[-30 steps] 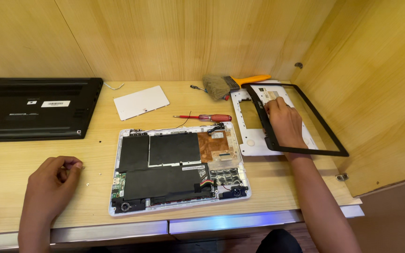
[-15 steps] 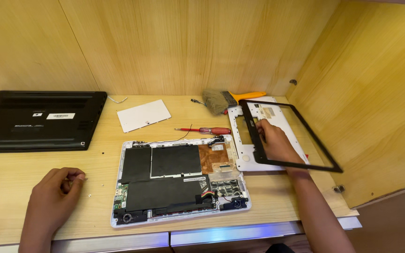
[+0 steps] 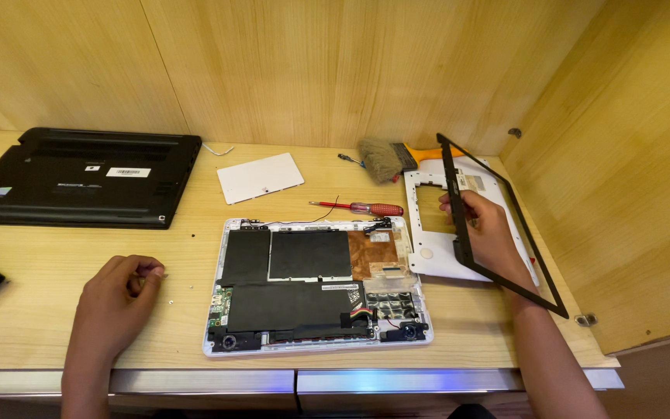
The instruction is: The person uses a screwdriver to remove screws from the internal chassis of a disassembled laptop. They then pick up the white back cover, align it with the main body, and place it on top to close the device.
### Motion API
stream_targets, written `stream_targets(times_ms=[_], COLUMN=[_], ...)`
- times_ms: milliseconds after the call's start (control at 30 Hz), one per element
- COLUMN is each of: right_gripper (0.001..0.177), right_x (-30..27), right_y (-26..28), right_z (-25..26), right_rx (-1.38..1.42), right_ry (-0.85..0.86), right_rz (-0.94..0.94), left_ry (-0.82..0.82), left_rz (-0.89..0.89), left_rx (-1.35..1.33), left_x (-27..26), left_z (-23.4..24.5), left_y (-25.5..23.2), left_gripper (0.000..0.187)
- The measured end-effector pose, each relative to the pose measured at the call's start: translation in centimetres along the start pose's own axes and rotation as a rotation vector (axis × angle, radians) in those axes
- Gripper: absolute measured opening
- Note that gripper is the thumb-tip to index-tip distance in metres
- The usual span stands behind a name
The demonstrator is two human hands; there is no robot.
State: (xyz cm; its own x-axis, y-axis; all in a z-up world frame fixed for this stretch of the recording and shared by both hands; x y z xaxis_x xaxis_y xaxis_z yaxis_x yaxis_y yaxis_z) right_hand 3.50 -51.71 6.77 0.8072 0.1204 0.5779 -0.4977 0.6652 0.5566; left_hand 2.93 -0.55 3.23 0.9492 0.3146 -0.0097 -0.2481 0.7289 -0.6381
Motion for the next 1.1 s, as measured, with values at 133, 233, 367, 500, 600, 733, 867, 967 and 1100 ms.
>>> stream_targets(times_ms=[133,233,367,500,600,733,867,967,1100], right_gripper=[0.044,0.022,0.024,0.016,0.014,0.075,0.093,0.086,0.072], right_x=[0.3,0.0,-0.2,-0.2,0.0,-0.8,-0.7,-0.8,-1.8], right_y=[-0.8,0.2,-0.9,-0.2,0.0,-3.1,-1.1,1.1,3.6], right_z=[-0.9,-0.9,-1.2,-0.9,-0.4,-0.1,1.3,1.2,-0.9], right_rx=[-0.168,-0.188,-0.303,-0.367,-0.193,0.268,0.581,0.948,1.465], right_ry=[0.065,0.083,0.178,0.084,0.008,-0.078,-0.343,-0.487,-0.511], right_rz=[0.009,0.209,0.195,0.24,0.155,-0.055,-0.148,-0.212,-0.306], left_ry=[0.006,0.006,0.008,0.022,0.023,0.018,0.014,0.019,0.008], left_rz=[0.022,0.011,0.002,0.025,0.032,0.022,0.005,0.015,-0.028], left_rx=[-0.037,-0.038,-0.04,-0.037,-0.015,-0.032,-0.034,-0.035,-0.04], left_x=[-0.1,-0.3,-0.3,-0.5,-0.3,-0.2,-0.3,-0.4,-0.4], left_z=[0.2,0.2,0.2,0.3,0.3,0.1,0.2,0.3,0.3], left_y=[-0.3,-0.3,-0.3,-0.5,-0.4,0.0,-0.1,-0.3,-0.1], left_gripper=[0.016,0.015,0.015,0.016,0.018,0.017,0.017,0.017,0.016])
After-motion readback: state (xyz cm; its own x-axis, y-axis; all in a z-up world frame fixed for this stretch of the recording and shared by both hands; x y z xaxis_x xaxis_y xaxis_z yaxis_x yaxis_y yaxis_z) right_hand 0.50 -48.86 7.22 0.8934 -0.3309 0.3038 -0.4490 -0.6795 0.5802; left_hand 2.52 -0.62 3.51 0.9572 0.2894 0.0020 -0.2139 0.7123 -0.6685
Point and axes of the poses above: each hand's wrist, its own x-axis towards the middle knuckle, its own z-axis out of the back of the hand, y = z × x, the point moved 4 cm from there along x, towards the middle knuckle, and after that the axes turned 15 degrees about z, right-handed, at the moved point
